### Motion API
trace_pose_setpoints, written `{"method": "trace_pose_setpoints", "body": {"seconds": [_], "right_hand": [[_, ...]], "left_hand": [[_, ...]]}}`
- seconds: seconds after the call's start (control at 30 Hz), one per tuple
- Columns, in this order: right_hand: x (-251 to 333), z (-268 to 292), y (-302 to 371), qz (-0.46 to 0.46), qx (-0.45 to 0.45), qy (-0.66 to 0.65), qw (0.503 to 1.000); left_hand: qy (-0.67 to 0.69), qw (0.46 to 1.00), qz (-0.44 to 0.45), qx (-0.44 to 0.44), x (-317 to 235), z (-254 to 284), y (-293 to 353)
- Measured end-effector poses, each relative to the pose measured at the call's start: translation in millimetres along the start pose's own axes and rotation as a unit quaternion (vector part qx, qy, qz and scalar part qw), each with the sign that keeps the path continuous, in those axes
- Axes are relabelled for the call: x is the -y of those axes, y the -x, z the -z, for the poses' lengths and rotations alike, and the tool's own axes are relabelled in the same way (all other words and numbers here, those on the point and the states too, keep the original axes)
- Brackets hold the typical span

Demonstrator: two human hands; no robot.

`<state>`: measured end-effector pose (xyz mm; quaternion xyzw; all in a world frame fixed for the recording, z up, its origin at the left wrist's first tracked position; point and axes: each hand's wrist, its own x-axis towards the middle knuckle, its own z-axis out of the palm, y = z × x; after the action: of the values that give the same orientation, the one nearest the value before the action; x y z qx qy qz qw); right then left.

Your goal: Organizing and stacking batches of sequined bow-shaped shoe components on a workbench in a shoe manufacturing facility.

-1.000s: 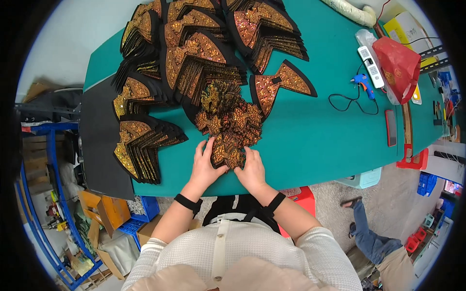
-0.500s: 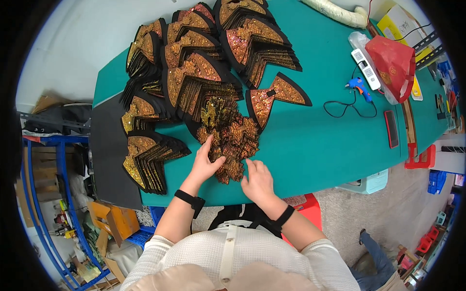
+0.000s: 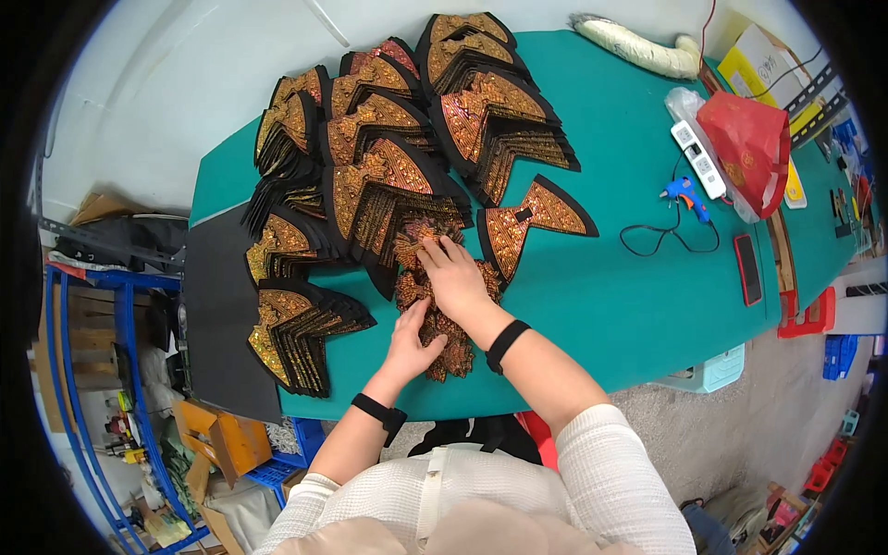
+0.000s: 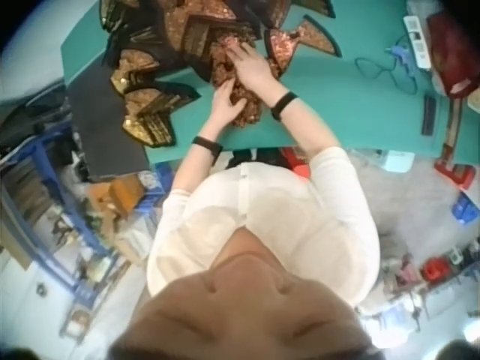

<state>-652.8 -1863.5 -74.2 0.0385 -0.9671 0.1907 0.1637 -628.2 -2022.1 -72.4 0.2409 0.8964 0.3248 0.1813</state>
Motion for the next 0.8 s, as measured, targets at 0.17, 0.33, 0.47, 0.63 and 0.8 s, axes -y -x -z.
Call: {"method": "trace_pose_setpoints", "body": {"seconds": [0.17, 0.33, 0.47, 0.63, 0.8], "right_hand": [[0, -1, 0, -0.02, -0.006, 0.003, 1.0], [12, 0, -7, -0.028, 0.011, 0.018, 0.999], [12, 7, -6, -0.04, 0.027, 0.039, 0.998], [26, 9, -8, -0.034, 0.06, 0.052, 0.996], [39, 19, 13, -0.083, 0.001, 0.008, 0.996]], "left_hand": [[-0.016, 1.0, -0.022, 0.0, 1, -3, -8], [-0.047, 0.999, -0.001, -0.027, 12, 2, -6], [-0.053, 0.997, -0.038, -0.036, 3, 6, 0], [-0.035, 0.994, -0.083, -0.06, -2, 25, 30], [0.007, 0.995, -0.09, -0.03, -9, 47, 78]]}}
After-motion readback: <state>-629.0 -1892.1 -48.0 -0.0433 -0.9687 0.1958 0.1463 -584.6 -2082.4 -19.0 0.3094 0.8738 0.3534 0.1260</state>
